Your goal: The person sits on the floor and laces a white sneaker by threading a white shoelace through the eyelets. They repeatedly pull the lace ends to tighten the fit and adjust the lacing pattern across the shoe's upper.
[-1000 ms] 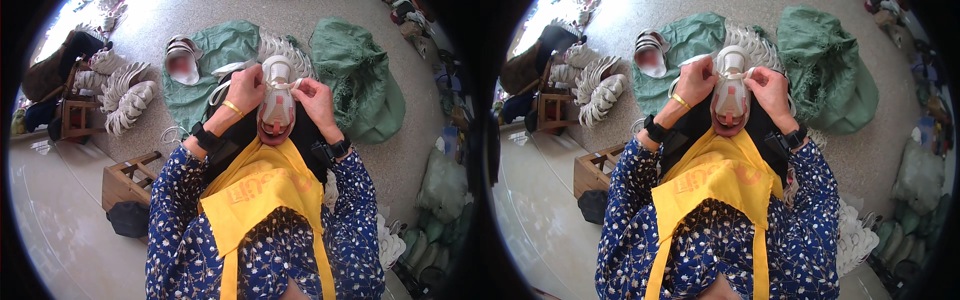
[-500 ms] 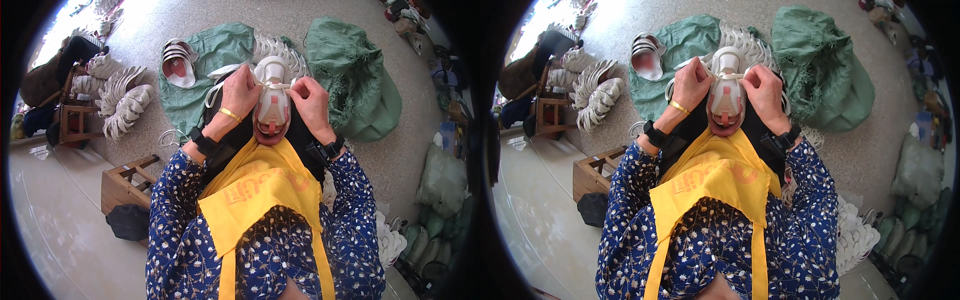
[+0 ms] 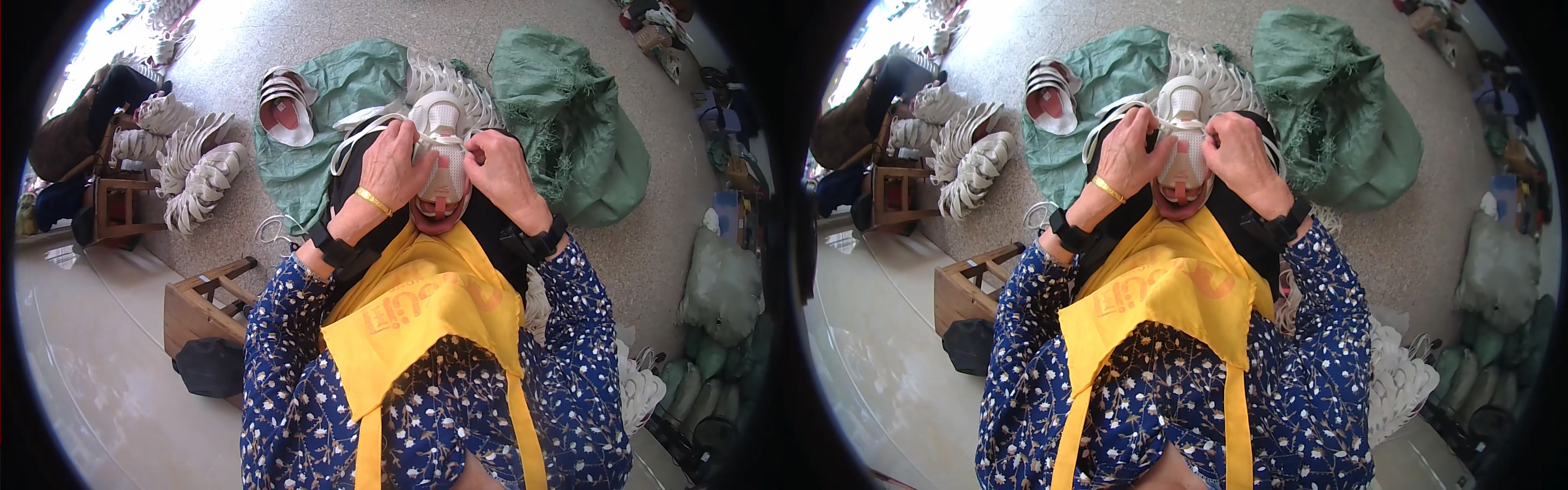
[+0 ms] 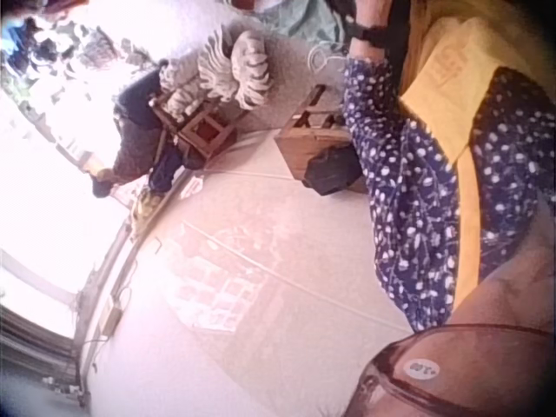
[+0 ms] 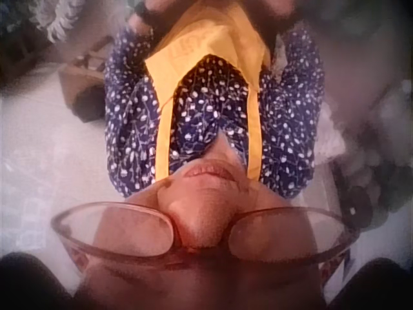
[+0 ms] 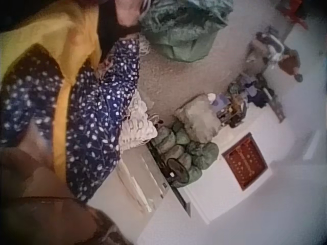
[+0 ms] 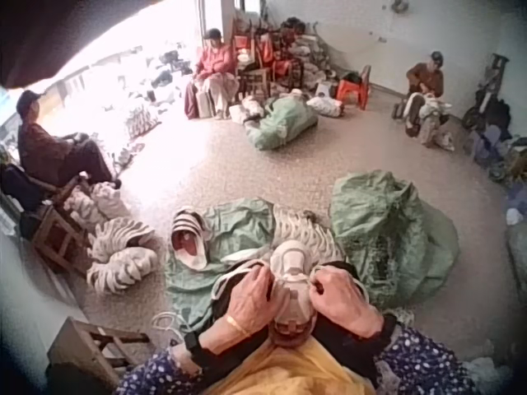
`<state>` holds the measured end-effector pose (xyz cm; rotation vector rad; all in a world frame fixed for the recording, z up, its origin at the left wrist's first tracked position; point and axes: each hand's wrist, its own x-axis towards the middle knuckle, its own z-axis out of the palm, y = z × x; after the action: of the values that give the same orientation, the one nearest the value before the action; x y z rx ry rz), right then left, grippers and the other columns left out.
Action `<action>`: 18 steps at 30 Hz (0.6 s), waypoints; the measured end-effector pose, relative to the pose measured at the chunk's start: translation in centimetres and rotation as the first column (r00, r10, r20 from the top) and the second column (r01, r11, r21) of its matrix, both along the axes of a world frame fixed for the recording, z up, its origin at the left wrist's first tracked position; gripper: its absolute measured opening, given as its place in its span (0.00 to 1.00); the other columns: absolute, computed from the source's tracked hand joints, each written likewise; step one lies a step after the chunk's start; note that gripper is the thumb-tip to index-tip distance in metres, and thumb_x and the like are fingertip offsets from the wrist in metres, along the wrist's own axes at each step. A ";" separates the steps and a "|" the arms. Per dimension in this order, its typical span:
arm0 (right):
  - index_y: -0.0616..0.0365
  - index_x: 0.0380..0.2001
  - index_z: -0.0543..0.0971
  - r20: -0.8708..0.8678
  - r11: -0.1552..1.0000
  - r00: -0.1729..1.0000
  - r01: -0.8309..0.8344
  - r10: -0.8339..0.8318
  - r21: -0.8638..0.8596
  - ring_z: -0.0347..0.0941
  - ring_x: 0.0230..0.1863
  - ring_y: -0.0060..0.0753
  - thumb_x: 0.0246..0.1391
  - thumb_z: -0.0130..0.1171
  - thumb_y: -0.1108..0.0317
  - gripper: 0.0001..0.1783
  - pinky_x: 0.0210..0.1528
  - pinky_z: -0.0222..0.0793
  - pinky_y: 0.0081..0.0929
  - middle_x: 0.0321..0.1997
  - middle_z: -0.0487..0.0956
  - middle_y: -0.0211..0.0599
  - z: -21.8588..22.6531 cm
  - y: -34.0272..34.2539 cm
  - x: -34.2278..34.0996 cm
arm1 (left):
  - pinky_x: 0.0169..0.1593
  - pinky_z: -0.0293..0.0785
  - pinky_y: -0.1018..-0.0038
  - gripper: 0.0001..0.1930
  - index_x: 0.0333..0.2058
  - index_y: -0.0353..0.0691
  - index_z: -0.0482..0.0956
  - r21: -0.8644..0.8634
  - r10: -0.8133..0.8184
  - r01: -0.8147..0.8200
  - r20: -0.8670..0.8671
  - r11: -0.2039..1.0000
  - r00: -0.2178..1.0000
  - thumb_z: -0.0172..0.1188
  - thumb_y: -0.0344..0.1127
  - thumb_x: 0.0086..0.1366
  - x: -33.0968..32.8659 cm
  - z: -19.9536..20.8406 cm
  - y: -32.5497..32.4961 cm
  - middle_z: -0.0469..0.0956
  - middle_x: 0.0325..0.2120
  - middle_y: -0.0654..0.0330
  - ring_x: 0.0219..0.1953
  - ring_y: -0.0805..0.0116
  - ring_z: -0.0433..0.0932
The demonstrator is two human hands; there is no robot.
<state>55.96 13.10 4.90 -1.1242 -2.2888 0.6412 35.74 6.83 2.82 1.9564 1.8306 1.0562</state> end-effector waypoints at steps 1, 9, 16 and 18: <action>0.67 0.32 0.80 -0.004 1.000 1.000 0.009 -0.009 -0.012 0.79 0.34 0.56 0.49 0.61 0.74 0.07 0.38 0.74 0.46 0.29 0.80 0.52 -0.1 0.0 0.0 | 0.37 0.74 0.59 0.17 0.38 0.35 0.71 -0.005 -0.004 0.004 -0.016 1.000 1.000 0.68 0.39 0.59 0.1 0.2 -0.1 0.74 0.32 0.52 0.34 0.50 0.78; 0.66 0.34 0.78 -0.146 0.984 0.981 0.112 -0.132 -0.135 0.82 0.31 0.46 0.49 0.62 0.76 0.08 0.34 0.78 0.37 0.28 0.81 0.48 -0.6 -0.7 -0.1 | 0.40 0.77 0.56 0.28 0.42 0.32 0.71 -0.067 0.075 -0.079 -0.069 0.995 0.995 0.69 0.51 0.58 1.8 0.2 0.3 0.75 0.36 0.47 0.40 0.46 0.80; 0.66 0.34 0.78 -0.074 0.994 0.992 0.097 -0.100 -0.049 0.83 0.31 0.45 0.48 0.63 0.77 0.08 0.34 0.78 0.36 0.29 0.82 0.48 -0.4 -0.7 0.0 | 0.39 0.81 0.56 0.34 0.45 0.31 0.70 -0.199 0.108 -0.135 -0.138 0.971 0.984 0.70 0.55 0.54 3.2 0.6 1.3 0.77 0.40 0.43 0.41 0.44 0.82; 0.66 0.34 0.78 -0.076 0.995 0.993 0.081 -0.085 -0.052 0.83 0.31 0.46 0.48 0.62 0.77 0.08 0.35 0.78 0.37 0.29 0.82 0.48 -0.5 -0.3 0.3 | 0.39 0.81 0.56 0.33 0.46 0.31 0.69 -0.200 0.107 -0.135 -0.143 0.970 0.984 0.70 0.54 0.53 3.2 0.4 1.3 0.77 0.40 0.43 0.42 0.44 0.82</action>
<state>56.21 12.77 4.43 -1.1897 -2.1593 0.6992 38.97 8.12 3.21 1.8495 2.0616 0.7454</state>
